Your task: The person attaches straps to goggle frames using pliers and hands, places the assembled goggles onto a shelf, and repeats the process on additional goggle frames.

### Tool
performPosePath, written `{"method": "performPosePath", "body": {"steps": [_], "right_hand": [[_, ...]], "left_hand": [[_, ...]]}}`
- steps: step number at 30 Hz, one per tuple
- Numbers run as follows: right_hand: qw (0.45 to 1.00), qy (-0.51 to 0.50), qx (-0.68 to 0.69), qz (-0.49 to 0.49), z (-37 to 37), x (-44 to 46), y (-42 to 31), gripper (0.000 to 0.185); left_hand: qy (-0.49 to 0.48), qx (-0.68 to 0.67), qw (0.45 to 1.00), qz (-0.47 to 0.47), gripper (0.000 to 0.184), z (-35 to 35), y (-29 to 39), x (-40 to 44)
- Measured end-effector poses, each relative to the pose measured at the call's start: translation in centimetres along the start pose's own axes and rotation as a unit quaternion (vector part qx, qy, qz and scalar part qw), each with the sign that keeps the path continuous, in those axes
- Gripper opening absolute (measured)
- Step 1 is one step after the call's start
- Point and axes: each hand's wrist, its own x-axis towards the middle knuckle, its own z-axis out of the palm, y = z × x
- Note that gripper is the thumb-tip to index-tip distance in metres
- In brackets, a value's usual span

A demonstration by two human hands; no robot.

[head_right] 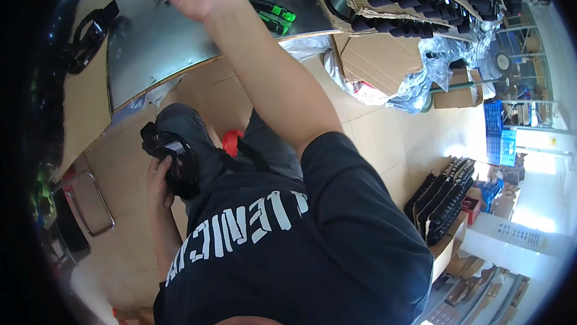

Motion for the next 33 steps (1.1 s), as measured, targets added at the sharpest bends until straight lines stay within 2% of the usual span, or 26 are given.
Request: {"method": "performPosePath", "body": {"steps": [3, 5, 7, 10, 11, 12, 14, 15, 16, 17, 18, 20, 22, 23, 24, 25, 26, 29, 30, 31, 33], "right_hand": [[0.981, -0.093, 0.163, -0.057, 0.2, -1.5, -1.5, 0.027], [0.965, -0.175, 0.189, -0.055, 0.0, -2.8, -1.6, 0.024], [0.959, -0.16, 0.229, -0.043, 0.6, -4.0, -1.2, 0.021], [0.954, -0.202, 0.221, -0.035, 0.1, -4.7, -0.9, 0.014], [0.945, -0.222, 0.24, -0.016, 0.0, -4.8, -1.2, 0.017], [0.887, -0.295, 0.352, 0.051, -0.4, -4.4, -0.5, 0.021], [0.9, -0.331, 0.27, 0.088, -0.8, -5.2, -0.1, 0.026], [0.953, -0.288, 0.075, 0.06, -0.2, -6.6, -0.8, 0.028], [0.956, -0.265, 0.006, 0.124, -1.6, -6.9, -2.2, 0.022], [0.953, -0.29, -0.049, 0.075, -2.4, -7.8, 0.3, 0.029], [0.957, -0.224, -0.141, 0.118, -2.8, -8.8, 1.3, 0.025], [0.923, -0.1, -0.304, 0.214, -3.7, -11.1, 1.9, 0.025], [0.857, 0.001, -0.436, 0.275, -4.5, -13.4, 4.2, 0.03], [0.861, -0.003, -0.424, 0.28, -5.4, -14.4, 5.4, 0.03], [0.846, 0.061, -0.454, 0.275, -6.6, -15.5, 6.6, 0.037], [0.824, 0.128, -0.483, 0.267, -6.8, -16.3, 7.7, 0.045], [0.83, 0.141, -0.482, 0.244, -6.7, -17.0, 8.8, 0.064], [0.834, 0.171, -0.476, 0.22, -8.3, -18.7, 9.5, 0.068], [0.833, 0.176, -0.465, 0.242, -8.6, -18.9, 9.4, 0.052], [0.834, 0.179, -0.464, 0.24, -8.7, -19.2, 9.4, 0.052], [0.831, 0.177, -0.428, 0.308, -8.5, -19.5, 9.5, 0.039]], "left_hand": [[0.014, -0.002, 1.0, -0.002, 0.022, 1.1, 0.5, 0.0], [0.023, -0.014, 1.0, -0.008, 0.021, 1.3, 0.3, 0.2], [-0.002, 0.015, 1.0, -0.019, 0.026, 0.7, 0.3, 0.3], [0.011, 0.006, 1.0, -0.011, 0.025, 1.0, 0.2, 0.0], [0.008, 0.011, 1.0, -0.008, 0.025, 1.0, 0.0, 0.0], [0.015, 0.0, 1.0, -0.012, 0.025, 1.2, -0.2, -0.3], [0.028, 0.009, 1.0, 0.012, 0.025, 1.7, 0.0, -0.5], [0.04, 0.009, 0.999, 0.009, 0.025, 1.7, -0.4, -0.4], [0.046, 0.067, 0.996, 0.042, 0.025, 1.5, -1.0, -0.2], [0.058, 0.13, 0.987, 0.072, 0.025, 0.9, -1.3, -0.5], [0.079, 0.143, 0.984, 0.074, 0.026, 0.9, -1.1, -0.8], [0.108, 0.179, 0.975, 0.068, 0.026, 1.7, -0.2, -1.7], [0.128, 0.209, 0.968, 0.054, 0.026, 2.1, 0.2, -1.9], [0.105, 0.151, 0.981, 0.066, 0.025, 2.3, -0.3, -1.4], [0.077, 0.089, 0.99, 0.082, 0.025, 2.2, -0.9, -0.9], [0.078, 0.092, 0.99, 0.079, 0.025, 2.2, -1.3, -0.5], [0.06, 0.089, 0.99, 0.086, 0.025, 2.3, -1.6, -0.1], [0.031, 0.097, 0.991, 0.081, 0.025, 2.9, -2.4, 0.8], [0.026, 0.113, 0.99, 0.079, 0.025, 3.2, -2.3, 0.9], [0.02, 0.13, 0.988, 0.077, 0.025, 3.4, -2.1, 0.9], [0.016, 0.136, 0.989, 0.062, 0.024, 3.8, -1.5, 0.8]]}}
